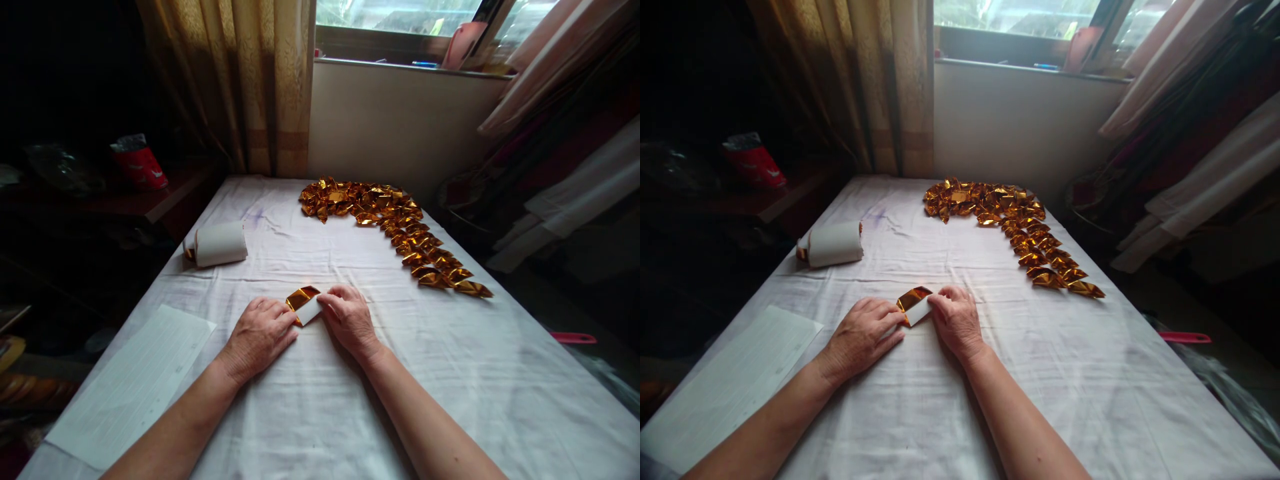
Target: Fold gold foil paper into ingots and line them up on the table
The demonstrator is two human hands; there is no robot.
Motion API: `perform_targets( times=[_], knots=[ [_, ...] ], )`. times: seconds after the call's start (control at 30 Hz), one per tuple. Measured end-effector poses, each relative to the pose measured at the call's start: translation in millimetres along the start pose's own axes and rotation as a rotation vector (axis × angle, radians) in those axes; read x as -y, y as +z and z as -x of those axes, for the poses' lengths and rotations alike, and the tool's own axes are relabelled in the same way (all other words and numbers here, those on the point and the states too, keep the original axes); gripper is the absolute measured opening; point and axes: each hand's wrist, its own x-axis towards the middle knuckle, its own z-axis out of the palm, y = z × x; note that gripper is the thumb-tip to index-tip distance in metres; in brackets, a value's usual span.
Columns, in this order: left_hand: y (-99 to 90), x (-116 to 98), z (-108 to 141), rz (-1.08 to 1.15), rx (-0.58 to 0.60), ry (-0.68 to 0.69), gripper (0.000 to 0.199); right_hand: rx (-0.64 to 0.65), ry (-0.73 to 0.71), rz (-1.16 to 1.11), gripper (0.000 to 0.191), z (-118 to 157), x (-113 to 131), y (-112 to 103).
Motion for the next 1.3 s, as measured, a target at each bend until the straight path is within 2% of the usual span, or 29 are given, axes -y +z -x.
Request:
perform_targets(
  times=[0.1, 0.23, 0.3, 0.37, 0.47, 0.6, 0.87, 1.1, 1.3],
  knots=[
    [-0.6, 4, 0, -0.011, -0.008, -0.015, 0.011, 0.016, -0.142, 0.058, 0.013, 0, 6, -9],
    [3.5, 9, 1, -0.046, -0.056, -0.068, 0.010, 0.119, -0.354, 0.006, 0.016, 3, 18, -18],
    [7.0, 7, 0, -0.070, -0.065, -0.111, 0.012, 0.174, -0.392, -0.042, 0.017, 5, 19, -17],
    [11.3, 2, -1, -0.094, -0.066, -0.159, 0.014, 0.186, -0.365, -0.107, 0.016, 7, 17, -15],
    [17.4, -4, -3, -0.118, -0.078, -0.217, 0.017, 0.123, -0.249, -0.238, 0.014, 8, 9, -8],
    [20.5, -6, -4, -0.134, -0.079, -0.228, 0.018, 0.092, -0.132, -0.329, 0.017, 6, 3, -2],
    [17.2, -7, -6, -0.131, -0.054, -0.243, 0.023, 0.219, -0.153, -0.411, 0.044, 7, 6, -11],
    [7.7, -5, -8, -0.146, 0.025, -0.192, 0.044, 0.309, -0.128, -0.444, 0.046, 3, 6, -12],
    [6.2, -6, -13, -0.194, 0.014, -0.182, 0.041, 0.308, -0.103, -0.477, 0.051, 1, 5, -10]
  ],
)
